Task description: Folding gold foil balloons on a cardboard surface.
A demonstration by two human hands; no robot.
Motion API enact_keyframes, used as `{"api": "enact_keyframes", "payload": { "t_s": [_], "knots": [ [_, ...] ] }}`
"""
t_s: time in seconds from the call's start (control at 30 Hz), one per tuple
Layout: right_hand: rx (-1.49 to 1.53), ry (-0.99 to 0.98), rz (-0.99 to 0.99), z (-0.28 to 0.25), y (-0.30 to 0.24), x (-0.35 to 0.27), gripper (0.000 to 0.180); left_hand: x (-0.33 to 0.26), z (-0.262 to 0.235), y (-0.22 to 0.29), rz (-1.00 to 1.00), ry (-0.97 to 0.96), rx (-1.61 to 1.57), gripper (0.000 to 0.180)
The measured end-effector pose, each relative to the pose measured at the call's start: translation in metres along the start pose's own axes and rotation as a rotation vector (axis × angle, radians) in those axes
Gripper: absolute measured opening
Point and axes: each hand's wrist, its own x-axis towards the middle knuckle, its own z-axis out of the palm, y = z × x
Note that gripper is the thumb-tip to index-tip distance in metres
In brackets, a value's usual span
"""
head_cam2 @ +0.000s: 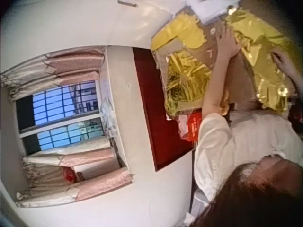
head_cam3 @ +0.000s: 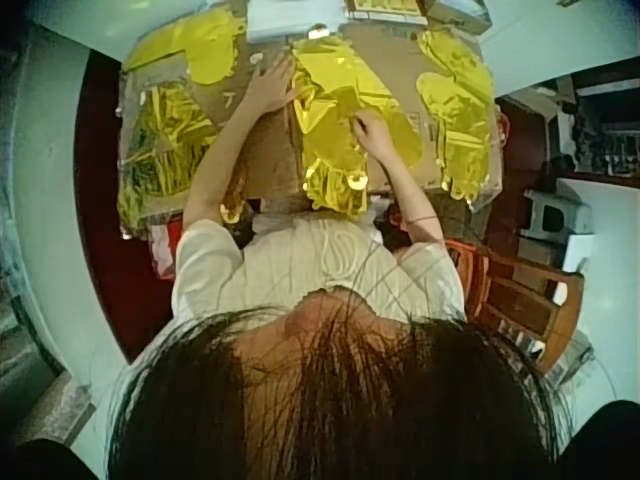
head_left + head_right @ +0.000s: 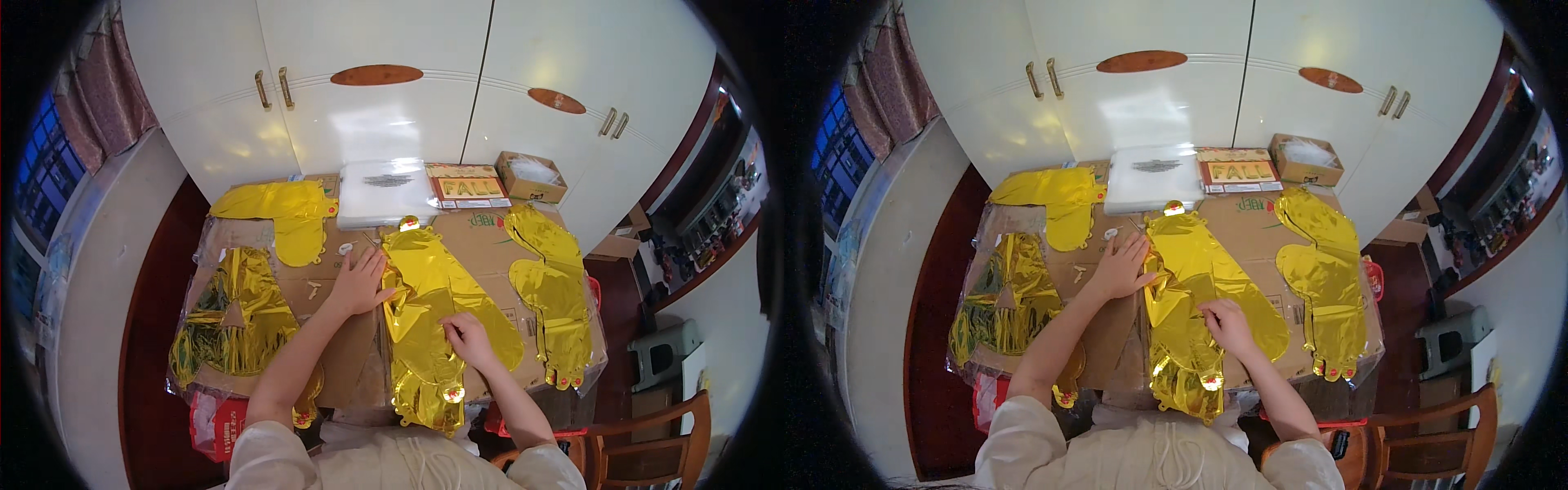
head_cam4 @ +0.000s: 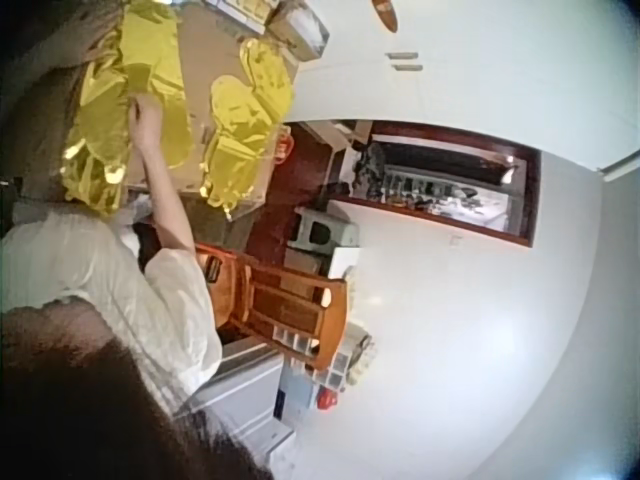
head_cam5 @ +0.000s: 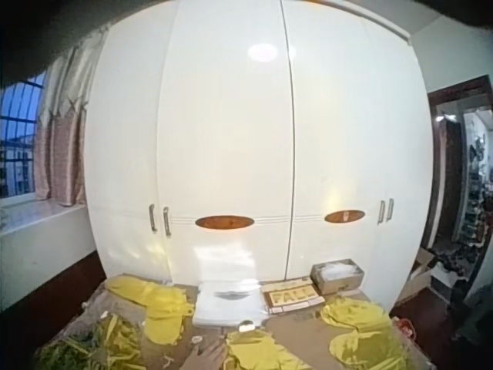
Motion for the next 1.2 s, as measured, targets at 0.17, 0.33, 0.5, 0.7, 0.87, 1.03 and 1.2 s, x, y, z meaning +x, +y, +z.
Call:
{"api": "enact_keyframes", "payload": {
  "t_s": [0.17, 0.33, 0.5, 0.7, 0.87, 1.03, 1.2],
  "knots": [
    [-0.017, 0.013, 0.009, 0.002, 0.003, 0.0, 0.012, -0.001, 0.003, -0.002, -0.012, 0.049, 0.004, 0.074],
    [-0.047, 0.017, 0.021, 0.002, 0.001, 0.0, 0.012, 0.002, -0.002, 0.015, 0.088, 0.192, -0.122, 0.077],
    [-0.038, 0.024, 0.026, 0.002, -0.001, 0.0, 0.012, 0.003, 0.002, 0.03, 0.112, 0.061, -0.089, 0.086],
    [-0.03, 0.022, 0.032, 0.001, -0.005, 0.001, 0.012, 0.002, 0.01, 0.024, 0.032, -0.02, -0.1, 0.095],
    [-0.03, 0.027, 0.037, 0.002, -0.002, 0.0, 0.012, 0.004, 0.003, 0.022, -0.005, -0.095, -0.063, 0.098],
    [-0.036, 0.018, 0.032, 0.001, -0.001, 0.0, 0.012, 0.003, 0.003, 0.02, -0.021, -0.125, -0.045, 0.1],
    [-0.043, 0.061, -0.001, 0.003, -0.001, -0.001, 0.011, 0.002, 0.004, 0.019, -0.046, -0.138, -0.012, 0.1]
  ]
}}
